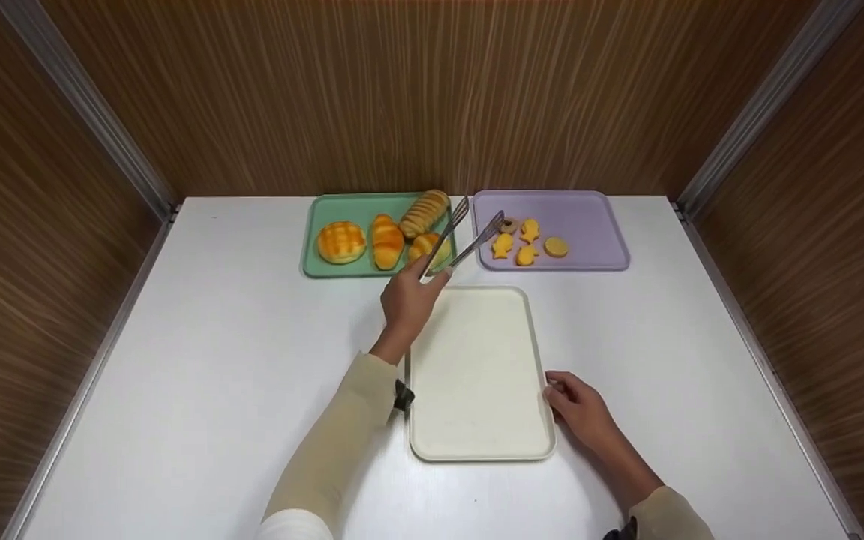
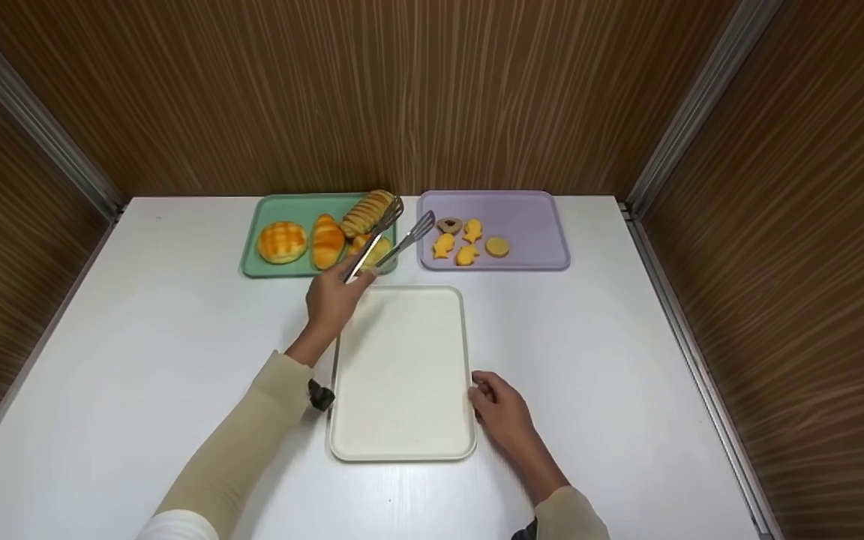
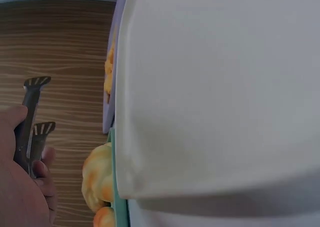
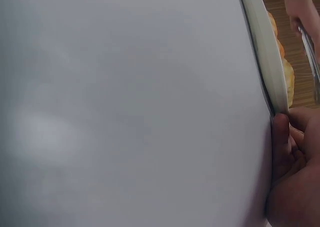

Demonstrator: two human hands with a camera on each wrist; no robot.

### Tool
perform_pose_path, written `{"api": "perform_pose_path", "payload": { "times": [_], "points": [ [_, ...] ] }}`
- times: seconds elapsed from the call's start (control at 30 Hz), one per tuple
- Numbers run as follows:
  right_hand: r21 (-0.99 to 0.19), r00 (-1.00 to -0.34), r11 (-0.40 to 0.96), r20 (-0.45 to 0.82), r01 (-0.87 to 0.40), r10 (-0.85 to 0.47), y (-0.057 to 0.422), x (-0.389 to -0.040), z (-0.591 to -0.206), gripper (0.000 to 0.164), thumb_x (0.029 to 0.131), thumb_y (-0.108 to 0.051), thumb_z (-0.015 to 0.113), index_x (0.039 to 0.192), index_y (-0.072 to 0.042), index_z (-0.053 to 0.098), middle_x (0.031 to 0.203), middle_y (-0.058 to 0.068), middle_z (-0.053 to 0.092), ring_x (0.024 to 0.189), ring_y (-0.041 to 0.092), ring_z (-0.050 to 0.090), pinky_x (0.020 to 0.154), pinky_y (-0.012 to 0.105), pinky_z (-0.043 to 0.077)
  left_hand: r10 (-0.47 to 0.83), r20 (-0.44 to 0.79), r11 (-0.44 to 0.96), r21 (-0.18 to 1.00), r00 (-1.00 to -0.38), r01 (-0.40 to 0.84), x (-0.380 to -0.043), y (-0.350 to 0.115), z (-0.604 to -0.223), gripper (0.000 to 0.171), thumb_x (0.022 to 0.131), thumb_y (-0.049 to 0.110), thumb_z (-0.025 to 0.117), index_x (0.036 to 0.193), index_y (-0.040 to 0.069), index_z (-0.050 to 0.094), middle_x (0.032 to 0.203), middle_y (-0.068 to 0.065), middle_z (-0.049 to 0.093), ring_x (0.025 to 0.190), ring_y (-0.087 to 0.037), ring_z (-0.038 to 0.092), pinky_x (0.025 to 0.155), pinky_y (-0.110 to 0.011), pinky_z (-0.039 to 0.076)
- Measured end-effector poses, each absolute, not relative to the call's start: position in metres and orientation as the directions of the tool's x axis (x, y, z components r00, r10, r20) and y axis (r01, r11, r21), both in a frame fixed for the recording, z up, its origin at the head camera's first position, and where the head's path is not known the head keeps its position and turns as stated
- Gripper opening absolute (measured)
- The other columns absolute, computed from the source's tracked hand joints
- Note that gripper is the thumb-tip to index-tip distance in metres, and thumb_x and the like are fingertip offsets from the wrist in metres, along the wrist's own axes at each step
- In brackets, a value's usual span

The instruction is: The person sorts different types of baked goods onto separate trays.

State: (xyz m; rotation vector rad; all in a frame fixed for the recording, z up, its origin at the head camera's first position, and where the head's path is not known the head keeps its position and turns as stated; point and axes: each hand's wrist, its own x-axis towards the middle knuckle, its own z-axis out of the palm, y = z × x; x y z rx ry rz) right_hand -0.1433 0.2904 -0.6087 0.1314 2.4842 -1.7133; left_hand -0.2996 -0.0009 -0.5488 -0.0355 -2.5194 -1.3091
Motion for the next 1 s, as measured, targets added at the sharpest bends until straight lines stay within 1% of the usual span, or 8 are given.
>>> {"api": "perform_pose_path", "payload": {
  "times": [0.1, 0.27, 0.5, 0.6, 0.7, 0.8, 0.9, 1.0],
  "points": [
    [-0.922, -0.990, 0.363, -0.144, 0.138, 0.011, 0.291, -0.144, -0.609, 0.036, 0.100, -0.010, 0.063, 0.133, 0.003, 0.059, 0.097, 0.012, 0.062, 0.070, 0.013, 0.058, 0.064, 0.024, 0.051, -0.141, 0.286, 0.580, 0.799, -0.948, 0.156, -0.275, -0.019, -0.546, 0.040, 0.091, 0.053, 0.069, 0.115, 0.021, 0.073, 0.099, -0.003, 0.074, 0.085, -0.021, 0.067, 0.072, -0.043, 0.050],
    [-0.916, -0.986, 0.370, -0.164, 0.155, 0.009, 0.292, -0.143, -0.608, 0.034, 0.100, -0.011, 0.061, 0.133, 0.000, 0.060, 0.098, 0.012, 0.061, 0.073, 0.013, 0.059, 0.066, 0.024, 0.052, -0.195, 0.314, 0.603, 0.785, -0.929, 0.139, -0.233, -0.056, -0.545, 0.035, 0.090, 0.048, 0.072, 0.109, 0.019, 0.072, 0.088, 0.000, 0.069, 0.075, -0.020, 0.063, 0.064, -0.040, 0.046],
    [-0.904, -0.984, 0.395, -0.177, 0.163, 0.002, 0.289, -0.144, -0.609, 0.034, 0.101, -0.014, 0.061, 0.133, -0.003, 0.061, 0.100, 0.013, 0.061, 0.076, 0.013, 0.059, 0.068, 0.023, 0.052, -0.298, 0.295, 0.610, 0.790, -0.908, 0.057, -0.182, -0.113, -0.551, 0.037, 0.091, 0.040, 0.074, 0.115, 0.012, 0.072, 0.094, -0.008, 0.073, 0.085, -0.026, 0.068, 0.070, -0.042, 0.049],
    [-0.900, -0.985, 0.406, -0.175, 0.159, -0.002, 0.289, -0.144, -0.607, 0.035, 0.101, -0.015, 0.062, 0.134, -0.003, 0.061, 0.100, 0.012, 0.061, 0.077, 0.012, 0.059, 0.069, 0.023, 0.051, -0.347, 0.290, 0.604, 0.796, -0.892, 0.024, -0.165, -0.130, -0.559, 0.035, 0.092, 0.037, 0.075, 0.113, 0.009, 0.072, 0.090, -0.007, 0.071, 0.079, -0.024, 0.066, 0.066, -0.040, 0.047],
    [-0.898, -0.985, 0.410, -0.175, 0.161, 0.002, 0.290, -0.144, -0.606, 0.036, 0.101, -0.016, 0.062, 0.134, -0.003, 0.060, 0.100, 0.011, 0.061, 0.077, 0.012, 0.059, 0.069, 0.023, 0.051, -0.375, 0.287, 0.603, 0.798, -0.881, 0.003, -0.152, -0.141, -0.570, 0.035, 0.092, 0.036, 0.074, 0.109, 0.006, 0.071, 0.082, -0.003, 0.066, 0.071, -0.019, 0.059, 0.061, -0.035, 0.043],
    [-0.901, -0.985, 0.403, -0.171, 0.159, 0.005, 0.291, -0.144, -0.606, 0.036, 0.101, -0.016, 0.062, 0.135, -0.003, 0.060, 0.101, 0.012, 0.061, 0.077, 0.013, 0.059, 0.069, 0.023, 0.051, -0.376, 0.273, 0.617, 0.787, -0.885, -0.019, -0.142, -0.147, -0.583, 0.031, 0.093, 0.035, 0.074, 0.100, 0.005, 0.069, 0.071, -0.002, 0.056, 0.062, -0.015, 0.049, 0.055, -0.030, 0.039],
    [-0.901, -0.987, 0.407, -0.162, 0.148, 0.001, 0.291, -0.144, -0.608, 0.036, 0.101, -0.016, 0.062, 0.135, -0.003, 0.060, 0.099, 0.011, 0.061, 0.075, 0.013, 0.059, 0.069, 0.023, 0.052, -0.380, 0.257, 0.630, 0.775, -0.888, -0.045, -0.136, -0.151, -0.593, 0.028, 0.093, 0.033, 0.073, 0.091, 0.006, 0.065, 0.064, -0.005, 0.049, 0.059, -0.017, 0.044, 0.053, -0.030, 0.035],
    [-0.898, -0.988, 0.418, -0.153, 0.138, -0.004, 0.291, -0.144, -0.609, 0.036, 0.101, -0.016, 0.062, 0.135, -0.003, 0.060, 0.098, 0.011, 0.061, 0.075, 0.012, 0.059, 0.069, 0.023, 0.051, -0.391, 0.254, 0.630, 0.774, -0.884, -0.056, -0.134, -0.154, -0.598, 0.030, 0.093, 0.030, 0.074, 0.099, 0.001, 0.069, 0.068, -0.009, 0.059, 0.067, -0.021, 0.051, 0.060, -0.034, 0.040]
  ]
}}
